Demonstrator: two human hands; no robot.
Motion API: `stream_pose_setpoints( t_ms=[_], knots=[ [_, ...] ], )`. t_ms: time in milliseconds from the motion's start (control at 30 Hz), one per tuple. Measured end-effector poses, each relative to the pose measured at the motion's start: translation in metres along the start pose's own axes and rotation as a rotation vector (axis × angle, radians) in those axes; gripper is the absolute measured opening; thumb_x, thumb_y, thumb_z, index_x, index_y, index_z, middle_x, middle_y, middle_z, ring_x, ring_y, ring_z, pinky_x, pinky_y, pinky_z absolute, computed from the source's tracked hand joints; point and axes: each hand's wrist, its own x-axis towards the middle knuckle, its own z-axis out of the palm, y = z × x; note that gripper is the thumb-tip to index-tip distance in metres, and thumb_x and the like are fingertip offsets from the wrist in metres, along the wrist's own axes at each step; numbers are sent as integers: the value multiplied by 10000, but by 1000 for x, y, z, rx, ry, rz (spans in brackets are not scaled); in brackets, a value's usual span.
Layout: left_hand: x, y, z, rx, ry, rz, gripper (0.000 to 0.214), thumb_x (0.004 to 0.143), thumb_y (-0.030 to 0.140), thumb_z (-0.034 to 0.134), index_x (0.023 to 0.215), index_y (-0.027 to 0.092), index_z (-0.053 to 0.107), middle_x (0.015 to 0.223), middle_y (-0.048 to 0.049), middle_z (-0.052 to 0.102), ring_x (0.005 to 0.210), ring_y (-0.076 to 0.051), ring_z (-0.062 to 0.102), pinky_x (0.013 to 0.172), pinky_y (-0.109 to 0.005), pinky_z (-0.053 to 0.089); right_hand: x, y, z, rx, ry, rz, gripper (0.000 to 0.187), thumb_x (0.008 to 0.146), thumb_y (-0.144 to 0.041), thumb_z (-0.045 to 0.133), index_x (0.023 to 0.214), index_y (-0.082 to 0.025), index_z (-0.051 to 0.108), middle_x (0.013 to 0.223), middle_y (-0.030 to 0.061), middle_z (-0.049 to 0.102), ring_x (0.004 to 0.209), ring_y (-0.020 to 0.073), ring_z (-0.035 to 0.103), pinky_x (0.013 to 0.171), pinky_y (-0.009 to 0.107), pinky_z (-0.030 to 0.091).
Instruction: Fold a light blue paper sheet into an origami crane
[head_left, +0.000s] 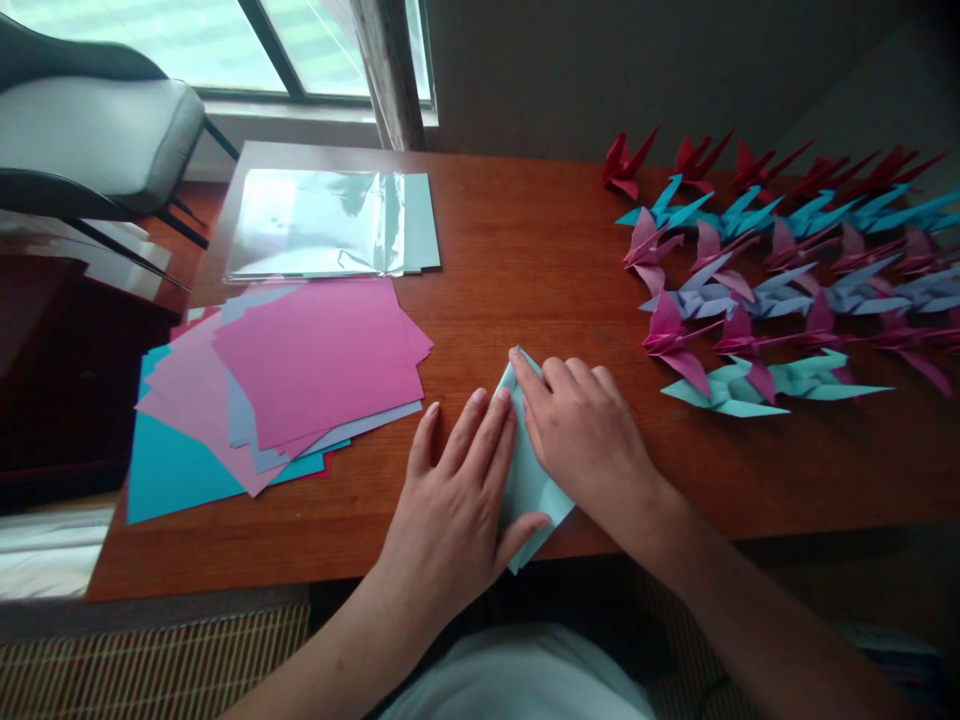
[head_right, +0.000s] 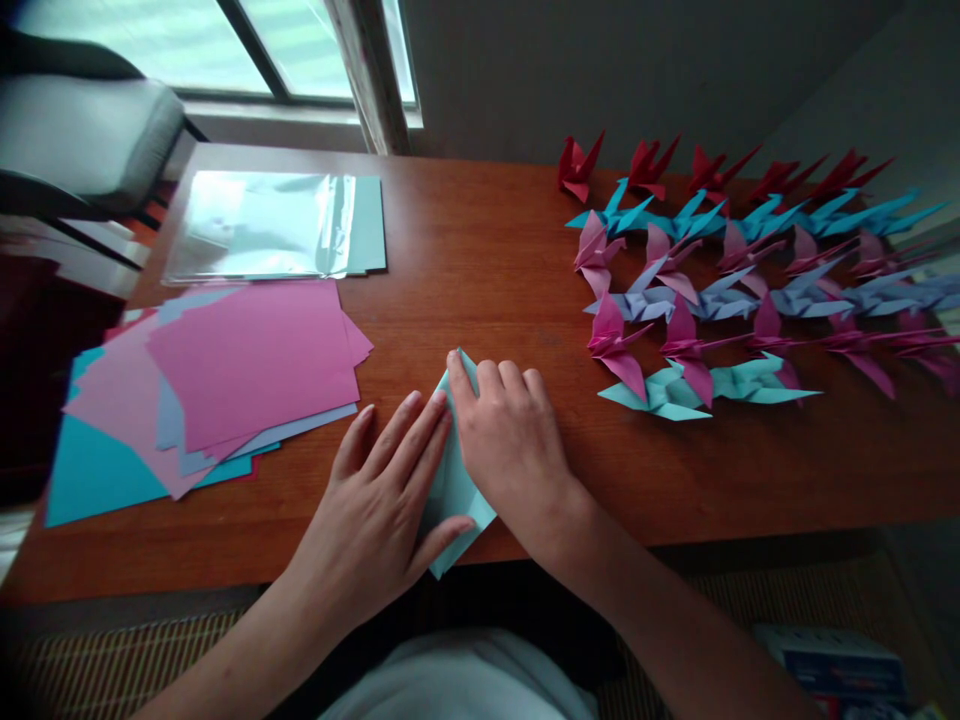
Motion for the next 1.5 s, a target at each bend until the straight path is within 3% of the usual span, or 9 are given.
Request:
stream_pose_setpoints(
  t_ms=[1033, 1500],
  knots=[
    [0, 1, -1, 13, -3, 2, 846, 970, 672, 374, 1565, 73, 332, 1667, -103, 247, 1548, -320, 210, 1271, -501, -23, 4, 2, 0, 10, -57, 24, 486, 1027, -237, 436, 1503, -141, 456, 1053, 116, 664, 939, 261, 578, 783, 399, 359],
    [-6, 7, -6, 42, -10, -9, 821, 969, 668, 369, 1548, 86, 381, 1657, -103, 298, 1541, -337, 226, 1258, -524, 116, 8, 5, -7, 40, -101, 11, 461, 1030, -245, 430, 1477, -149, 486, 1058, 107, 703, 970, 266, 609, 795, 399, 369]
  ],
)
